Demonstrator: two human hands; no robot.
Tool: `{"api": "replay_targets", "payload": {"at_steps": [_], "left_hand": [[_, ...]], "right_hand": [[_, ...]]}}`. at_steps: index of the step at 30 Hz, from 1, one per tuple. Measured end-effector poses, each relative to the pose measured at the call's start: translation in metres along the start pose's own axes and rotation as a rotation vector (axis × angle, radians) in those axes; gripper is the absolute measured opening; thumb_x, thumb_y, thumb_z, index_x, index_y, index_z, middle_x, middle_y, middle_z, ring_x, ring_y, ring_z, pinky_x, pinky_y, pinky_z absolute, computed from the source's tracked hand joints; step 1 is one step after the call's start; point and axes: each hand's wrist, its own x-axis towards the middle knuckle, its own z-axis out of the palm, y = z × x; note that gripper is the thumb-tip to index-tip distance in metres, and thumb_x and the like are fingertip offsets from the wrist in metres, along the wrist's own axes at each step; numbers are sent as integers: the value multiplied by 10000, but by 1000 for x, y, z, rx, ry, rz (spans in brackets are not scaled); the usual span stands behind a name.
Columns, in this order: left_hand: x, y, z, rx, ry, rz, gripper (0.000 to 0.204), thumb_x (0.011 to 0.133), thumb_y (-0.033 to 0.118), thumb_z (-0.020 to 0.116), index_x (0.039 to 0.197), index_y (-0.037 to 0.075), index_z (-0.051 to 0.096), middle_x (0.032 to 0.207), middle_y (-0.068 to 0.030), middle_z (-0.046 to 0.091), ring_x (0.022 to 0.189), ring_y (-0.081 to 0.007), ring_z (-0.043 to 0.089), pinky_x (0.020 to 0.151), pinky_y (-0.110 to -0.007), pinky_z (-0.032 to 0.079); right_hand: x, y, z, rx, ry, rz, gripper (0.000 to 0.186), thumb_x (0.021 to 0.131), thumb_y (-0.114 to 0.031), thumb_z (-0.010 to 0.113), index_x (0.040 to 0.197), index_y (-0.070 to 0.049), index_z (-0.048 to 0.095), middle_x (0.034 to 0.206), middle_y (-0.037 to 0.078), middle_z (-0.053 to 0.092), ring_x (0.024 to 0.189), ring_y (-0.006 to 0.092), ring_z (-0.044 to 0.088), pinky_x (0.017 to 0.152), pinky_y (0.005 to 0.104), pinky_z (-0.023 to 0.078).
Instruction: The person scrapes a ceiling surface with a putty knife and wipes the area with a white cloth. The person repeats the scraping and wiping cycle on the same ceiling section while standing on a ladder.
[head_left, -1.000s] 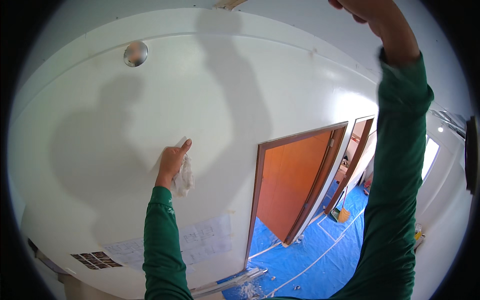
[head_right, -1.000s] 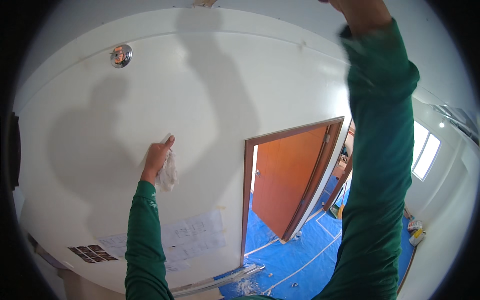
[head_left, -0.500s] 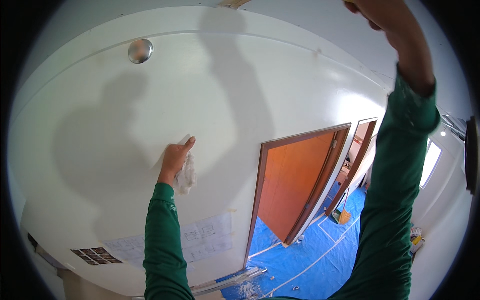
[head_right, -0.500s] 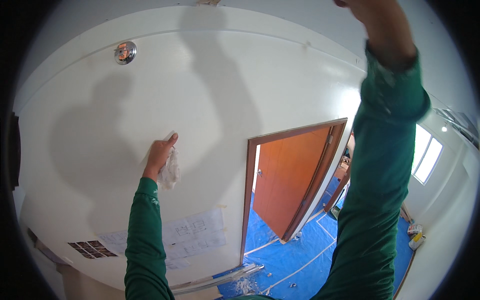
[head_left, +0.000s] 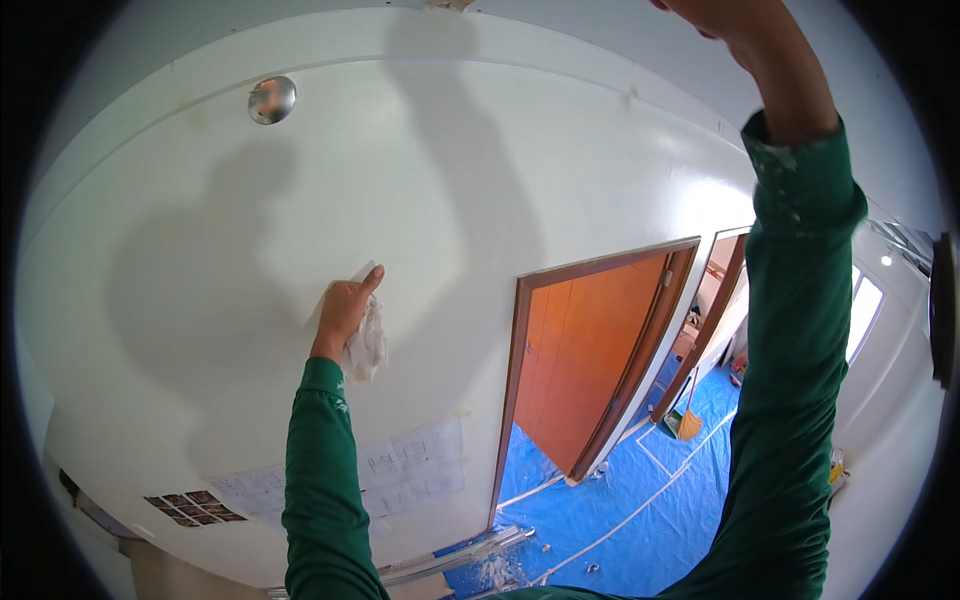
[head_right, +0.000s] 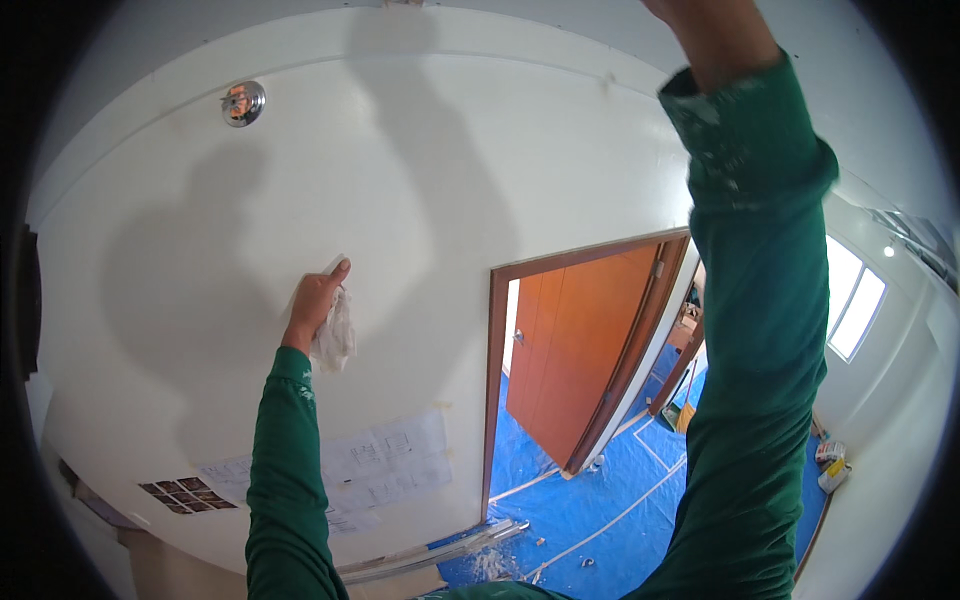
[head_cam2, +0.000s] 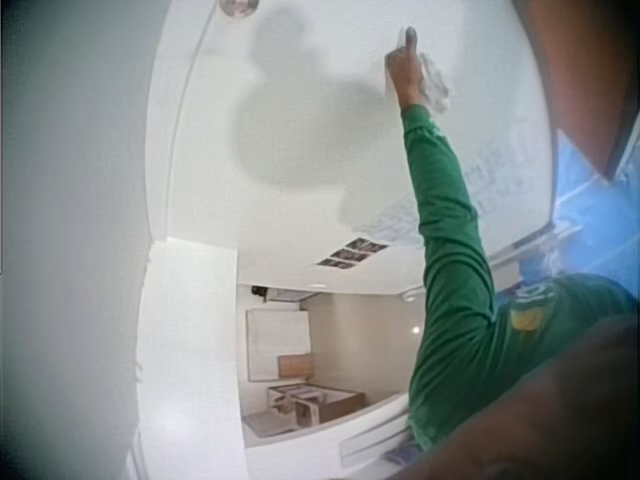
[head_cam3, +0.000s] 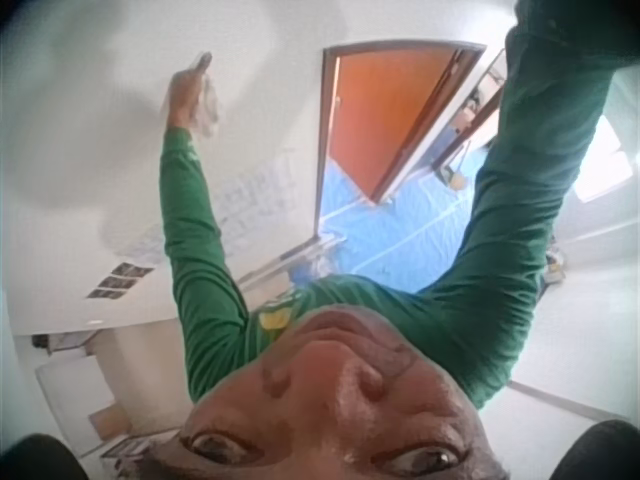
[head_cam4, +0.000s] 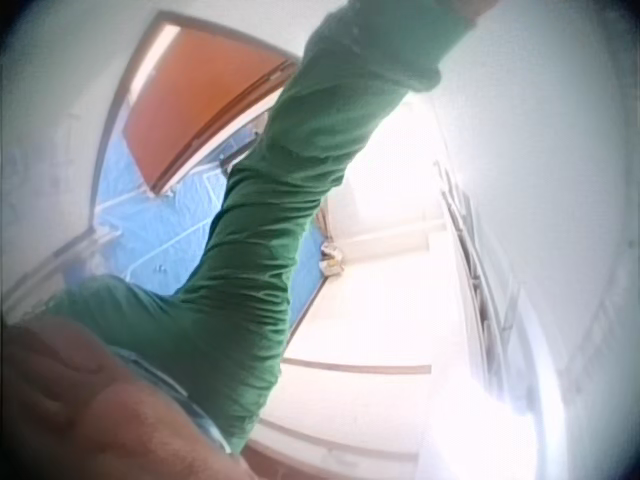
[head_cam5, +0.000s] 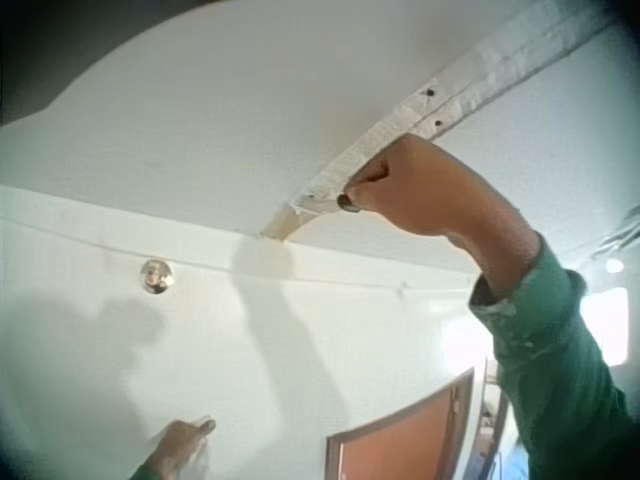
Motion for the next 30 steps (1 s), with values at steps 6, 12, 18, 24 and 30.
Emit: {"api": "replay_targets", "payload": {"at_steps": [6, 12, 18, 24, 30], "left_hand": [[-1, 1, -1, 37, 2, 12, 823, 952, 664, 696, 548, 56, 316, 549, 3, 320, 558, -148, 287, 531, -397, 311], [-3, 6, 0, -10, -1, -47, 828, 955, 659, 693, 542, 57, 303, 552, 0, 304, 560, -152, 287, 533, -395, 321], [-2, 4, -2, 24, -6, 0, 825, 959, 648, 694, 536, 59, 300, 546, 0, 302, 559, -149, 284, 529, -403, 312], [1, 0, -3, -1, -6, 13, 824, 956, 645, 702, 534, 58, 307, 546, -1, 301, 558, -147, 284, 530, -404, 307], [-2, 2, -3, 2, -5, -7, 823, 958, 638, 706, 533, 53, 314, 541, -1, 312, 552, -150, 288, 532, -401, 313]], "right_hand": [[18, -1, -2, -52, -229, 481, 262, 981, -193, 656, 1032, 20, 799, 612, 33, 594, 456, 130, 447, 412, 316, 320], [-3, 12, -2, -8, -45, -3, 250, 969, -182, 685, 1048, 32, 790, 782, 119, 723, 582, 153, 555, 548, 320, 451], [25, 4, 24, -7, -240, 207, 261, 955, -189, 690, 1045, 38, 780, 895, 186, 771, 707, 290, 683, 664, 401, 555], [8, -8, 45, 71, -540, 315, 265, 950, -118, 625, 1079, 32, 800, 973, 232, 790, 803, 308, 741, 724, 402, 594], [-4, 23, 10, -24, -143, 77, 264, 934, -172, 713, 1101, 9, 808, 1048, 193, 801, 911, 305, 738, 875, 413, 586]]}}
